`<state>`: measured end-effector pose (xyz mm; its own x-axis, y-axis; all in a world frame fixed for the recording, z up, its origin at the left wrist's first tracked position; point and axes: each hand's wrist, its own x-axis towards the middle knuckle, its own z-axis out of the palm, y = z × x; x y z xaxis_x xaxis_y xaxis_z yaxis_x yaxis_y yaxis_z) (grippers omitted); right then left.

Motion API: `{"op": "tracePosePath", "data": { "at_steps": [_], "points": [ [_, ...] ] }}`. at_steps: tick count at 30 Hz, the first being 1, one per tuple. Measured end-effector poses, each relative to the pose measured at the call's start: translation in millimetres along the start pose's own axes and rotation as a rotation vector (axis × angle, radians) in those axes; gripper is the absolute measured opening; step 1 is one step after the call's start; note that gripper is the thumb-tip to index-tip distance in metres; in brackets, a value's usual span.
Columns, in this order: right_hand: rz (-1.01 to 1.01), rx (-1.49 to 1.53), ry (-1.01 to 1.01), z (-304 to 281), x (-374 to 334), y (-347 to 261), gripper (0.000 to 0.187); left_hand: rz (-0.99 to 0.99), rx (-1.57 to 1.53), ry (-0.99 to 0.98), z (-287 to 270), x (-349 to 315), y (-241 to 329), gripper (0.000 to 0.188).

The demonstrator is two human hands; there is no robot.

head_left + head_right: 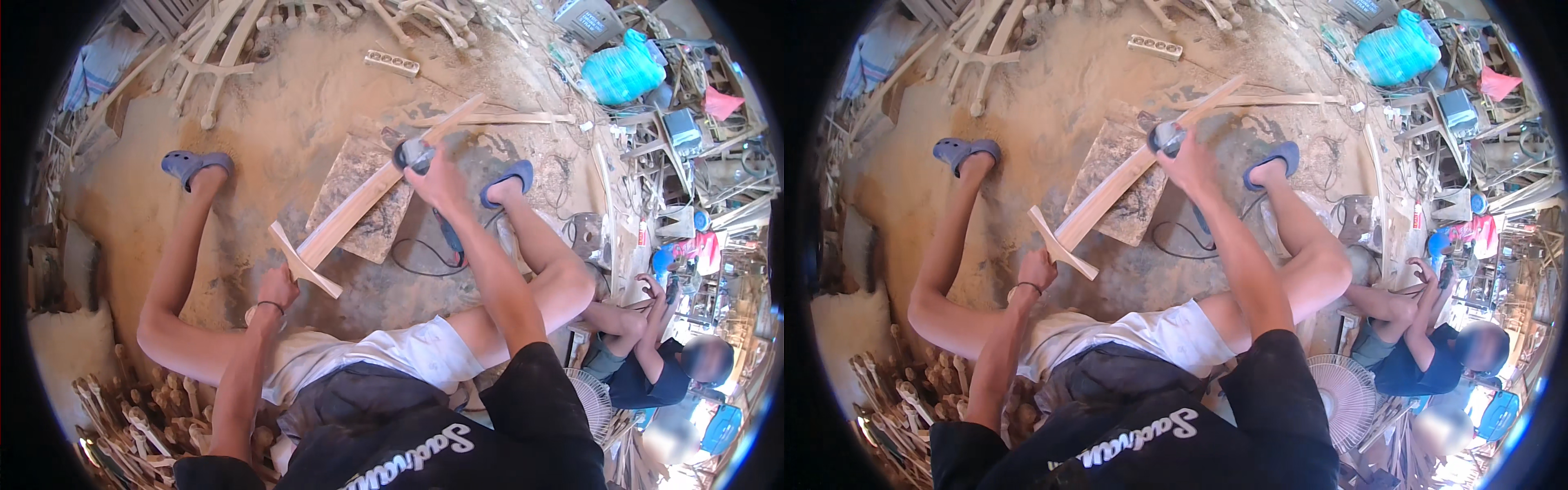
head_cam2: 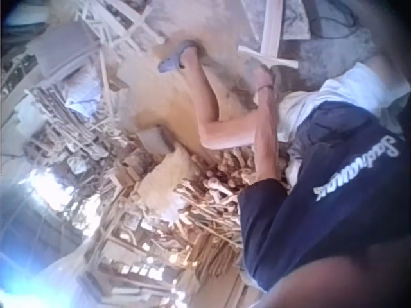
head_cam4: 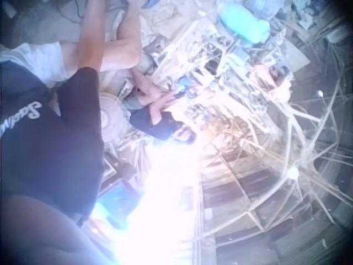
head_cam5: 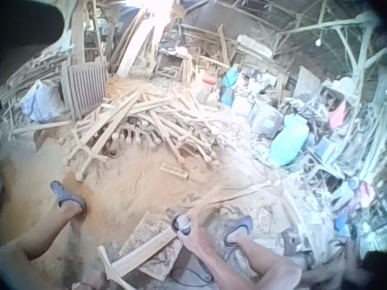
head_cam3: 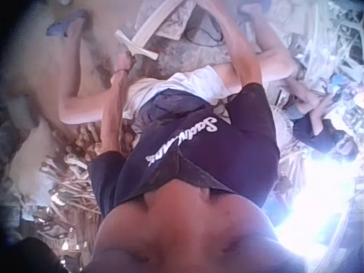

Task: The person constructs a wooden sword by gluing wooden pieces together with glue, grinding the blade with an angle grinder, applying glue and wood dust to the pommel, and sanding the sword with the angle grinder.

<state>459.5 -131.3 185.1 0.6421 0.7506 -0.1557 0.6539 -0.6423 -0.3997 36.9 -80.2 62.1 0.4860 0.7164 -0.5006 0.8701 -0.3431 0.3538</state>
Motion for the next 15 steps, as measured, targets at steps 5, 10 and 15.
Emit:
{"op": "tracePosePath", "data": {
  "at_steps": [5, 10, 15],
  "points": [
    [-0.275, -0.021, -0.257, 42, -87, -41, 0.085, 0.047, 0.043, 0.042, -23, 2, -37, 0.024],
    [-0.357, -0.032, -0.242, 57, -111, -65, 0.088, -0.005, 0.118, -0.011, -45, -19, -74, 0.024],
    [-0.103, -0.016, -0.145, 16, -45, -15, 0.070, -0.002, 0.157, -0.040, -46, -8, -99, 0.024]
  ]
}}
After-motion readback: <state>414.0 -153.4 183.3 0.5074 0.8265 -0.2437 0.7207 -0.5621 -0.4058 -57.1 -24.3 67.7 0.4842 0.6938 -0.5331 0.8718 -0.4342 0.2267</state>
